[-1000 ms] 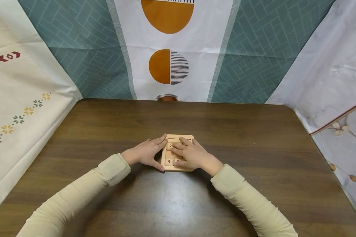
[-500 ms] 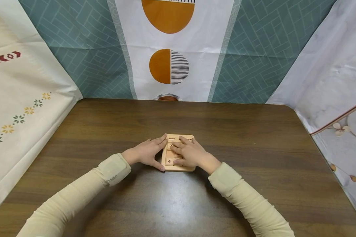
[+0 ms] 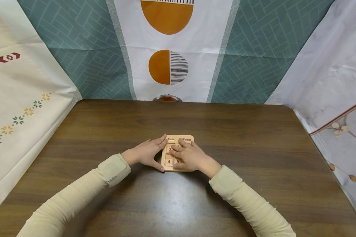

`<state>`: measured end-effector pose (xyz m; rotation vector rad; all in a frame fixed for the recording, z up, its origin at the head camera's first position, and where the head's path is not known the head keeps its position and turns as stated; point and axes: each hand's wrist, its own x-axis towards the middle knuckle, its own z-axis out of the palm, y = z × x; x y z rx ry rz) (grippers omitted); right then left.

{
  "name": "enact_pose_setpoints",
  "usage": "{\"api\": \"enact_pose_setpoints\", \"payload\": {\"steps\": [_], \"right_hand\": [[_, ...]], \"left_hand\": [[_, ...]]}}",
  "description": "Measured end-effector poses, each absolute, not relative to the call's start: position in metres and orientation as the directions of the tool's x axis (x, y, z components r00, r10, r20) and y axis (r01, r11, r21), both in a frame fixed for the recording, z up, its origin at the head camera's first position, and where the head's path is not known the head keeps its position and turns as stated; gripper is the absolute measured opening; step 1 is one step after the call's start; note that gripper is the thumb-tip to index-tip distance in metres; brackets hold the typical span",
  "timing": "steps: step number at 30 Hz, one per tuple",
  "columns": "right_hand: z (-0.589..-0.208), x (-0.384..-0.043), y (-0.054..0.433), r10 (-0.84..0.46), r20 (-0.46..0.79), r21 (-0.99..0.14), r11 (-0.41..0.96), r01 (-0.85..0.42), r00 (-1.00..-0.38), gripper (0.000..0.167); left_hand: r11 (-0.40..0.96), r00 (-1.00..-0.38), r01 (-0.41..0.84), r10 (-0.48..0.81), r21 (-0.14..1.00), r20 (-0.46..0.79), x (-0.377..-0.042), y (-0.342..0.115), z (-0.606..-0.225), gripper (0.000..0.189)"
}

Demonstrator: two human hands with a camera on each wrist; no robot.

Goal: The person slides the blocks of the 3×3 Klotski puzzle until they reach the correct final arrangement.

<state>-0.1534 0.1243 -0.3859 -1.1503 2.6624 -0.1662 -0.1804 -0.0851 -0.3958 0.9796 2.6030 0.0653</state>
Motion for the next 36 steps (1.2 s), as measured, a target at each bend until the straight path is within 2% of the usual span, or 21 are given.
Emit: {"api": "enact_pose_setpoints", "payload": {"steps": [26,36], "right_hand": [[-0.385,-0.142,0.128,-0.761,-0.159,-0.208,0.649,-0.732,-0.629,0.061],[-0.383,-0.142,0.138,-0.752,-0.137,-0.201,0.659,-0.725,-0.645,0.059]], "left_hand": [[0.766,-0.697,0.622,0.637,0.164,-0.329,-0.18,-0.084,-0.394,0.116],[0.765,-0.699,0.624,0.638,0.16,-0.324,-0.18,-0.084,-0.395,0.117]]}}
